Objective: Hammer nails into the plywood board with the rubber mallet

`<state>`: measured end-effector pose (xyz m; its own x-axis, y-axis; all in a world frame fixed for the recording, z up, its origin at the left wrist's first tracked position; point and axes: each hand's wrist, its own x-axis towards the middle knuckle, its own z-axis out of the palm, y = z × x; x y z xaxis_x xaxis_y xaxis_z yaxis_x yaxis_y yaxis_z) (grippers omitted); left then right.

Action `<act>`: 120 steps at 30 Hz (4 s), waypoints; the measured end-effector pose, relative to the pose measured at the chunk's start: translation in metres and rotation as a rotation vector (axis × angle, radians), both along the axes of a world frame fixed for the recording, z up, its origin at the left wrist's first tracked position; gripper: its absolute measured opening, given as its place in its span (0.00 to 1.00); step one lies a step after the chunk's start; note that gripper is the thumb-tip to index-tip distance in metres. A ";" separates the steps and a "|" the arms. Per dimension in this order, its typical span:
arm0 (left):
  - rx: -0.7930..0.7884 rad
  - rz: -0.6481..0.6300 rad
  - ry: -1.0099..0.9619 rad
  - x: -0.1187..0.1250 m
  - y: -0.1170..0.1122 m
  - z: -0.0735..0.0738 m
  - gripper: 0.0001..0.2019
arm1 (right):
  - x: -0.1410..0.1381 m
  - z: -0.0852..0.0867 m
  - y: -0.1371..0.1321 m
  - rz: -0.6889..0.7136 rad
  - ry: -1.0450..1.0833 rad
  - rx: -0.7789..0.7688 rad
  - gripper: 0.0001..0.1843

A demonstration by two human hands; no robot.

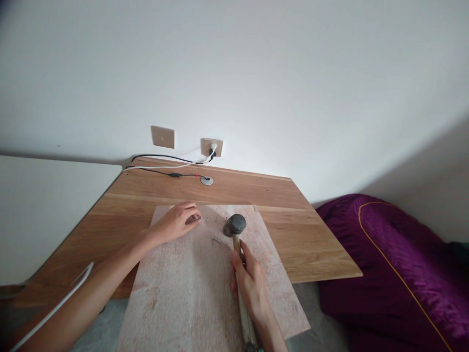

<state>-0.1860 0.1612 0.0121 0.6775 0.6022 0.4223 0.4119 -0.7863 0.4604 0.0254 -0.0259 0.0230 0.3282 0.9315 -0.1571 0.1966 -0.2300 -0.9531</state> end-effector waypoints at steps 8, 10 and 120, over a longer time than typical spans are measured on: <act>0.318 -0.188 0.182 0.017 -0.028 0.012 0.06 | 0.001 -0.002 0.000 0.009 0.014 -0.003 0.28; 0.367 -0.224 0.256 0.024 -0.036 0.015 0.03 | 0.001 -0.002 0.000 0.009 0.010 -0.008 0.28; -0.080 0.355 0.491 0.020 -0.026 0.037 0.15 | 0.003 0.000 -0.002 0.021 -0.001 0.028 0.27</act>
